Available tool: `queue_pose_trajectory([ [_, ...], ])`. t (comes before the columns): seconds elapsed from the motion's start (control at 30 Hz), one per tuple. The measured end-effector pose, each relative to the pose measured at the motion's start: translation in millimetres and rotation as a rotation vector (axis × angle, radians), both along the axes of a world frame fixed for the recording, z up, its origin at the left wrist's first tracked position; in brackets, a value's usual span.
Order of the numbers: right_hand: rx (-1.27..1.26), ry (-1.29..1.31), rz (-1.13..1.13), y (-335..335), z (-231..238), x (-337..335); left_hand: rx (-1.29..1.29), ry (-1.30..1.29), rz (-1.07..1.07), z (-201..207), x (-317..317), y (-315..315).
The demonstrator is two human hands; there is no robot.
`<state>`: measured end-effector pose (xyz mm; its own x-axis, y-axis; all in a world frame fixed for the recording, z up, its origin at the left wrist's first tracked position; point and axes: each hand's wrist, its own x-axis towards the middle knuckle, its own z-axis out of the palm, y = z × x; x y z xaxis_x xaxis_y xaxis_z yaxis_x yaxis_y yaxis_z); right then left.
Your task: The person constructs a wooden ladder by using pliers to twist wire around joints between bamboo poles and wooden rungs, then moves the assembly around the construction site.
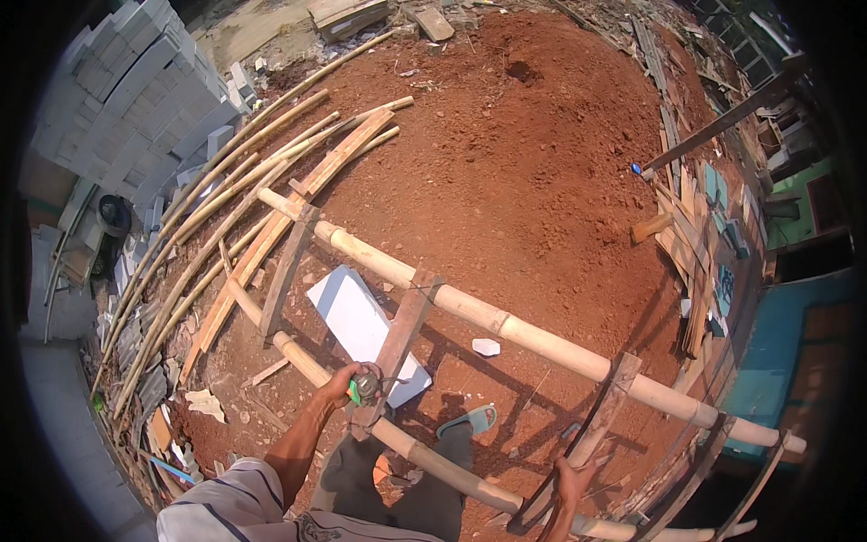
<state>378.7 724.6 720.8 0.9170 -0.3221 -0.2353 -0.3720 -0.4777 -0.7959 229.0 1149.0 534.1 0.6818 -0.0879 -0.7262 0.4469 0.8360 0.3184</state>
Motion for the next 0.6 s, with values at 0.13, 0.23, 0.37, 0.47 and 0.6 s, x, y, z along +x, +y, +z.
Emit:
queue_pose_trajectory([
  [0.13,-0.127,0.205,0.165,61.9,13.5,0.8,0.033,-0.193,0.106,69.3,-45.9,87.6],
  [0.23,0.035,0.069,0.292,151.0,25.1,-0.4,0.311,-0.199,0.22,115.2,-76.6,150.0],
  [0.37,0.067,0.19,0.519,245.0,35.1,-1.6,0.55,-0.125,0.43,178.8,-124.5,222.1],
  [0.47,0.139,-0.088,0.606,308.8,28.2,-4.2,0.633,-0.032,0.704,210.6,-179.2,252.5],
  [0.6,0.166,-0.121,0.793,380.9,40.4,13.2,0.847,-0.115,0.819,272.6,-213.3,258.2],
])
